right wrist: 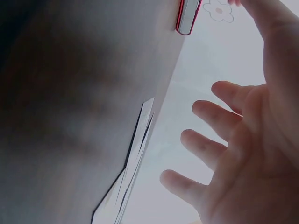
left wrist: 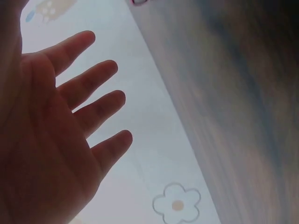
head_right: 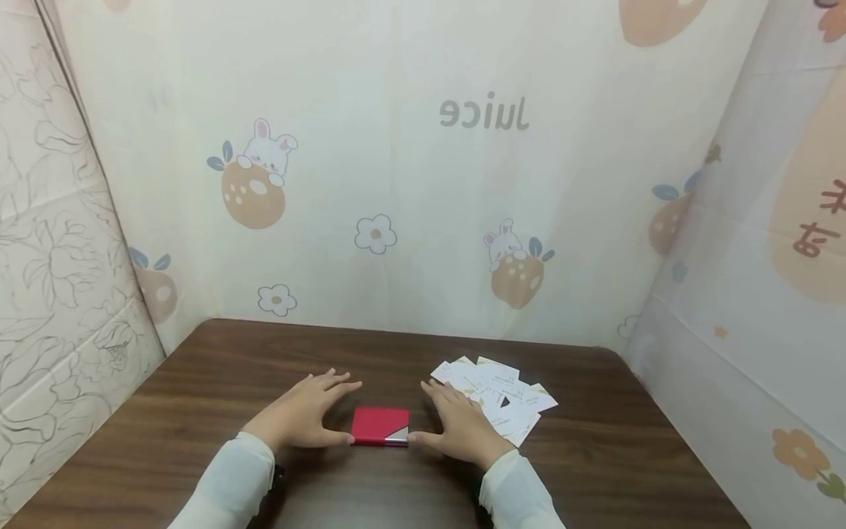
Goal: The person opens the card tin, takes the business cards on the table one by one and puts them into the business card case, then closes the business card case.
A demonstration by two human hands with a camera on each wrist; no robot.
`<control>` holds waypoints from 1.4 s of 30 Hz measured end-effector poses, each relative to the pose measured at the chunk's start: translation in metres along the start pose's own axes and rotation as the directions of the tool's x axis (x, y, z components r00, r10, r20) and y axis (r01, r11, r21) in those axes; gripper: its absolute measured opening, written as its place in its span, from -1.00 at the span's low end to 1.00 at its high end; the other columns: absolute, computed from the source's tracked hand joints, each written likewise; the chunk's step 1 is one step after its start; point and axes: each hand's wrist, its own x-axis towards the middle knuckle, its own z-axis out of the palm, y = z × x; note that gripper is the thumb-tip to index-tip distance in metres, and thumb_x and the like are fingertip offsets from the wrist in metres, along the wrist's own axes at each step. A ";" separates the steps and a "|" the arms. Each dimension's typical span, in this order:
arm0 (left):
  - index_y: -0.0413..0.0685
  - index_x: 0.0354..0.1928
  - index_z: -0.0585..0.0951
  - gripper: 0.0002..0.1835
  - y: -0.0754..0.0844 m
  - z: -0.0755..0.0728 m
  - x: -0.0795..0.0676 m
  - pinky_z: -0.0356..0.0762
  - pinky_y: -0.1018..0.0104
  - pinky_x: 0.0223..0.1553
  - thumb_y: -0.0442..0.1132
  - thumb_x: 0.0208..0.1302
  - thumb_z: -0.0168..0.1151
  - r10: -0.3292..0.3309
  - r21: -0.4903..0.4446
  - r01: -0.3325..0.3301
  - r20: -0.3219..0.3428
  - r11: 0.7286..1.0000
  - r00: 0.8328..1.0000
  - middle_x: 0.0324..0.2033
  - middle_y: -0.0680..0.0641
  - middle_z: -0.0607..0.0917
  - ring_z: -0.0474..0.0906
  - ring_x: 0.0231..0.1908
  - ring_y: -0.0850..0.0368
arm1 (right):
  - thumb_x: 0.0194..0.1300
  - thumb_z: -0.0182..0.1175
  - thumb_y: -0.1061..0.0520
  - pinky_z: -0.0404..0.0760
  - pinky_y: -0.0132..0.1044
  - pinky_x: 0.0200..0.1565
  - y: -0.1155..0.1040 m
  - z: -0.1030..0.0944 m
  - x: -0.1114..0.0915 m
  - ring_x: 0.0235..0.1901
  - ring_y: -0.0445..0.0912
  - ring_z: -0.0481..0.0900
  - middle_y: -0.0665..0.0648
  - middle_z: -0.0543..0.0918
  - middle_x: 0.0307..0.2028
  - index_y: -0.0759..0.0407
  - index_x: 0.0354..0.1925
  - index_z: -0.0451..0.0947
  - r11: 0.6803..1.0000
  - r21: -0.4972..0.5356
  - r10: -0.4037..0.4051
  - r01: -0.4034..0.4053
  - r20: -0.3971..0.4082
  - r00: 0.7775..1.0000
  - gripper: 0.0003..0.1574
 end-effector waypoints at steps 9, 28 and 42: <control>0.05 0.33 0.53 -0.19 0.011 0.001 0.017 0.35 -0.05 0.28 0.23 0.05 0.45 0.113 0.125 -0.117 0.032 0.985 0.993 0.18 -0.03 0.60 0.49 0.22 -0.04 | 0.22 0.21 -0.50 0.18 0.29 0.33 -0.006 0.000 0.007 0.43 0.30 0.16 0.28 0.29 0.45 0.23 0.50 0.21 0.997 0.069 -0.054 0.045 0.138 0.989 0.19; 0.23 0.08 0.67 -0.42 0.015 0.017 0.040 0.52 0.30 -0.10 0.20 -0.03 0.51 0.200 0.186 -0.211 0.079 0.959 0.977 -0.25 0.20 0.58 0.45 -0.30 0.35 | 0.25 0.24 -0.44 0.52 -0.02 0.14 -0.013 0.008 0.026 0.10 -0.04 0.46 0.09 0.55 0.12 0.21 0.37 0.40 0.997 -0.009 -0.077 0.081 0.215 0.974 0.01; 0.14 0.05 0.73 -0.50 0.014 0.021 0.043 0.47 0.51 -0.30 0.03 0.00 0.52 0.149 0.076 -0.159 0.119 0.984 0.982 -0.30 0.17 0.53 0.39 -0.32 0.35 | 0.22 0.36 -0.32 0.54 -0.11 0.05 -0.015 0.009 0.030 -0.02 -0.08 0.43 0.00 0.53 -0.05 0.18 0.21 0.53 0.995 -0.011 -0.091 0.095 0.209 0.974 -0.18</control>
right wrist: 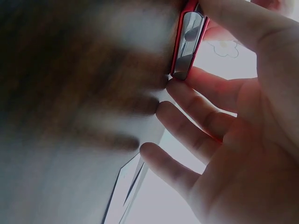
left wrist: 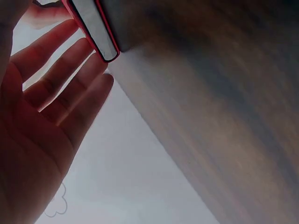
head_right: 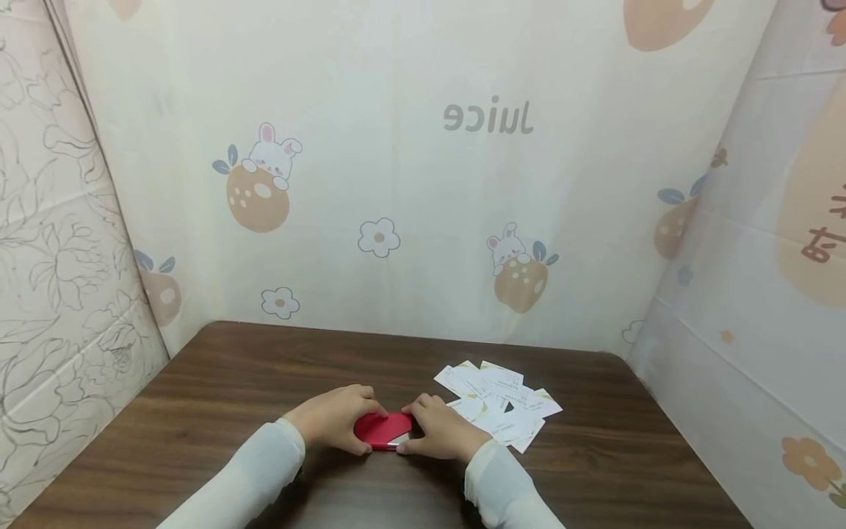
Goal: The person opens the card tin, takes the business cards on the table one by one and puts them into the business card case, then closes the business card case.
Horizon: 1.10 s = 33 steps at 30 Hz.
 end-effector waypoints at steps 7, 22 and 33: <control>0.09 0.06 0.73 -0.50 0.000 0.003 0.000 0.45 0.54 -0.33 -0.02 0.01 0.52 -0.007 -0.058 0.007 0.002 0.998 1.000 -0.34 0.18 0.52 0.38 -0.32 0.35 | 0.19 0.37 -0.33 0.53 -0.09 0.08 0.001 0.001 0.001 -0.01 -0.10 0.42 -0.03 0.52 -0.05 0.12 0.18 0.54 0.999 0.024 0.041 -0.042 0.018 0.999 -0.22; 0.04 -0.01 0.76 -0.55 -0.009 0.004 0.002 0.45 0.55 -0.34 -0.05 0.00 0.50 0.036 -0.180 -0.039 -0.021 0.983 0.999 -0.31 0.20 0.58 0.43 -0.35 0.36 | 0.14 0.43 -0.29 0.51 -0.05 0.09 0.000 -0.001 0.003 0.02 -0.04 0.40 -0.01 0.52 -0.04 0.08 0.14 0.55 0.996 0.074 0.055 -0.057 0.034 0.998 -0.26; 0.11 -0.02 0.75 -0.65 -0.019 -0.001 -0.001 0.49 0.46 -0.24 -0.06 0.12 0.39 0.020 -0.264 -0.017 0.009 0.964 1.000 -0.22 0.23 0.65 0.50 -0.31 0.32 | 0.13 0.43 -0.30 0.48 0.00 0.13 0.004 -0.003 0.003 0.03 -0.04 0.42 -0.01 0.52 -0.02 0.07 0.16 0.56 0.993 0.098 0.058 -0.063 0.050 0.997 -0.23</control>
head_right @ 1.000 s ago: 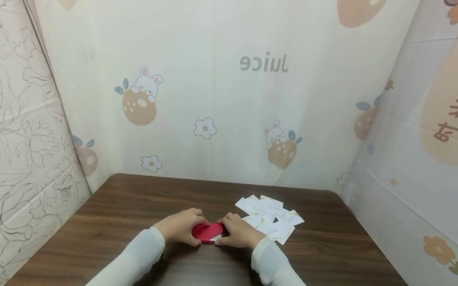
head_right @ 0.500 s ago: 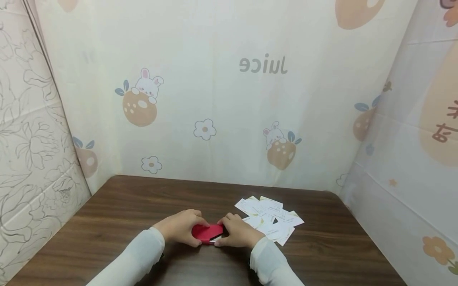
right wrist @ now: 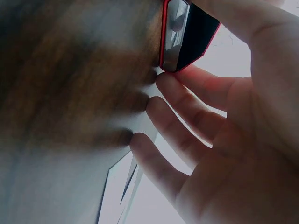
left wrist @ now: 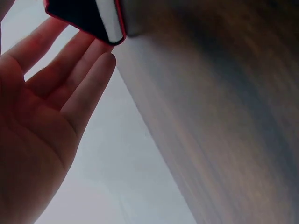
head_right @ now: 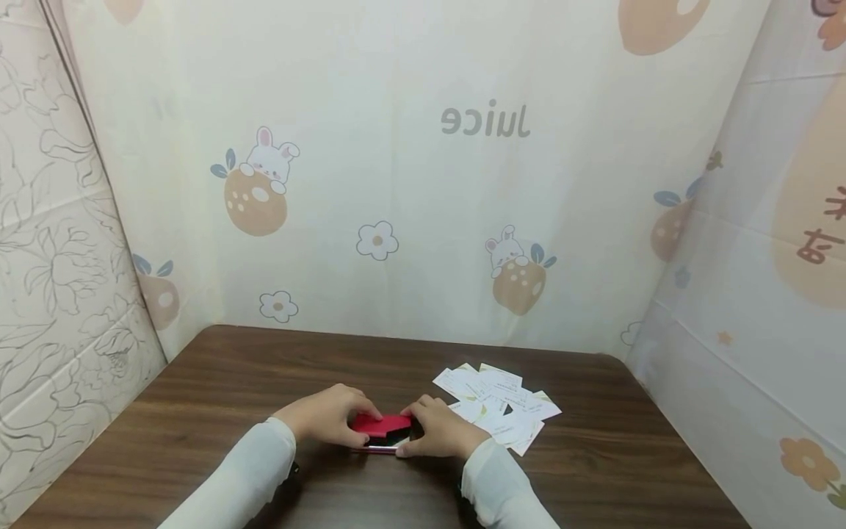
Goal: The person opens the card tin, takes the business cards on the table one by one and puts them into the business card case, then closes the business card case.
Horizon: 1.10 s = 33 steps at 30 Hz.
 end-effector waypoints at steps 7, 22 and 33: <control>0.09 -0.15 0.76 -0.82 -0.004 -0.009 -0.005 0.57 0.43 -0.17 -0.13 0.23 0.32 0.011 -0.067 -0.015 -0.051 0.998 0.999 -0.27 0.25 0.69 0.57 -0.29 0.39 | 0.20 0.40 -0.23 0.48 -0.01 0.14 0.002 -0.004 -0.003 0.03 -0.07 0.48 -0.03 0.54 -0.02 0.12 0.18 0.55 0.999 0.028 -0.033 0.033 -0.011 0.999 -0.28; 0.13 -0.22 0.72 -0.92 -0.015 -0.010 -0.005 0.60 0.38 -0.15 -0.25 0.31 0.34 0.023 -0.062 -0.043 -0.279 0.997 0.960 -0.34 0.26 0.64 0.58 -0.27 0.36 | 0.13 0.47 -0.21 0.50 -0.03 0.10 0.007 -0.002 -0.004 -0.03 -0.04 0.50 0.06 0.53 -0.08 0.26 0.04 0.54 0.996 0.082 -0.022 0.028 -0.073 0.997 -0.27; 0.08 -0.22 0.73 -0.95 -0.022 -0.008 0.006 0.58 0.37 -0.24 -0.25 0.33 0.35 -0.045 -0.045 0.029 -0.388 0.999 0.921 -0.38 0.26 0.60 0.53 -0.34 0.36 | 0.15 0.46 -0.20 0.52 -0.16 -0.07 0.006 -0.004 -0.007 -0.17 -0.11 0.48 0.02 0.51 -0.18 0.21 -0.09 0.55 0.996 0.055 -0.061 0.065 -0.083 0.995 -0.40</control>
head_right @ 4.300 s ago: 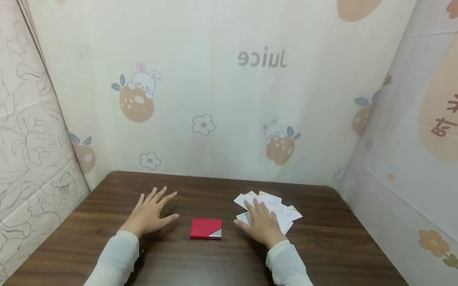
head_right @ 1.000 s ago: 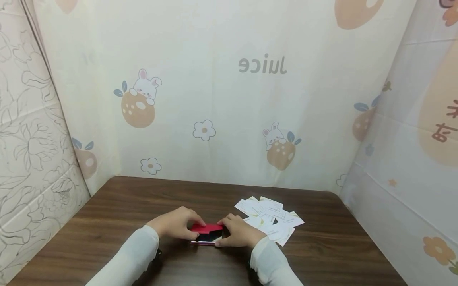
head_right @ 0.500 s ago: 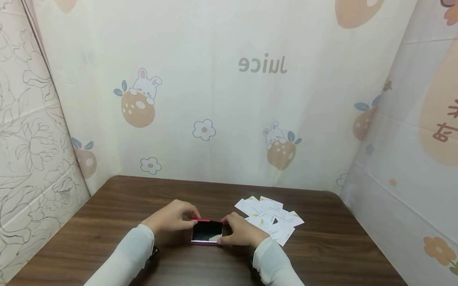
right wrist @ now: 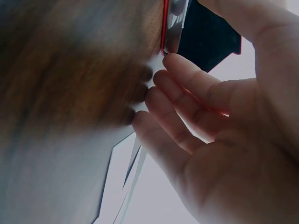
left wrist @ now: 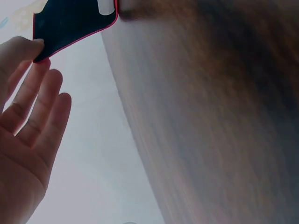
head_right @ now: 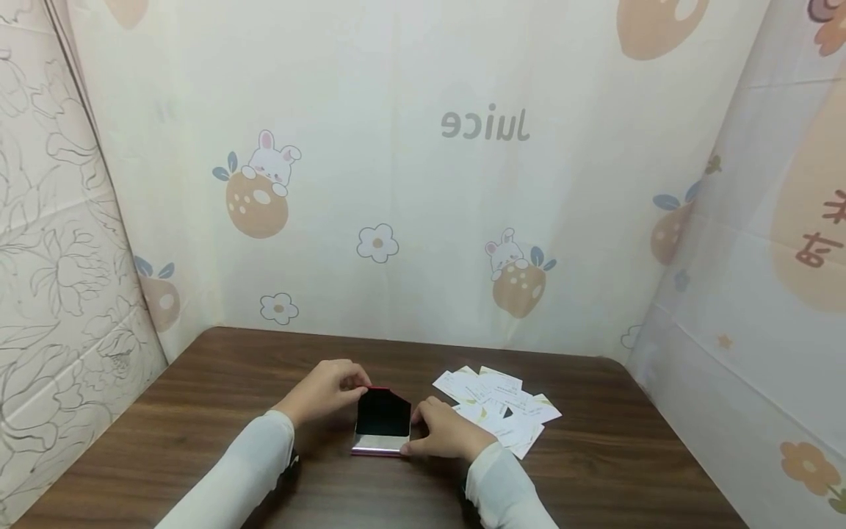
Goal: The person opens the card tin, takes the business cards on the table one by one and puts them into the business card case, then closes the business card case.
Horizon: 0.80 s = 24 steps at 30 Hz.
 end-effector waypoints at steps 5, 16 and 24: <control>0.11 -0.24 0.75 -0.94 -0.003 0.005 0.008 0.58 0.36 -0.24 -0.24 0.32 0.36 -0.046 0.040 0.047 -0.017 0.998 0.999 -0.39 0.28 0.64 0.55 -0.35 0.39 | 0.14 0.47 -0.21 0.51 -0.17 -0.08 -0.002 -0.001 0.001 -0.19 -0.12 0.47 0.00 0.50 -0.19 0.17 -0.11 0.56 1.000 0.009 0.026 -0.026 0.021 0.999 -0.42; 0.08 -0.24 0.80 -0.93 -0.005 0.011 0.017 0.62 0.23 -0.22 -0.22 0.30 0.37 -0.155 0.114 0.155 -0.009 0.981 0.988 -0.37 0.16 0.74 0.63 -0.33 0.28 | 0.14 0.47 -0.19 0.51 -0.16 -0.07 -0.003 0.000 0.001 -0.19 -0.11 0.47 -0.01 0.49 -0.19 0.16 -0.13 0.57 0.999 0.020 0.045 -0.045 0.026 0.999 -0.45; 0.07 -0.08 0.76 -0.81 -0.006 0.016 0.015 0.64 0.08 -0.13 -0.15 0.29 0.37 -0.225 0.185 0.206 0.088 0.961 0.970 -0.21 0.06 0.76 0.66 -0.22 0.16 | 0.15 0.47 -0.18 0.51 -0.15 -0.06 -0.004 0.000 0.000 -0.17 -0.10 0.48 0.00 0.49 -0.17 0.16 -0.12 0.57 0.999 0.022 0.045 -0.046 0.032 0.998 -0.46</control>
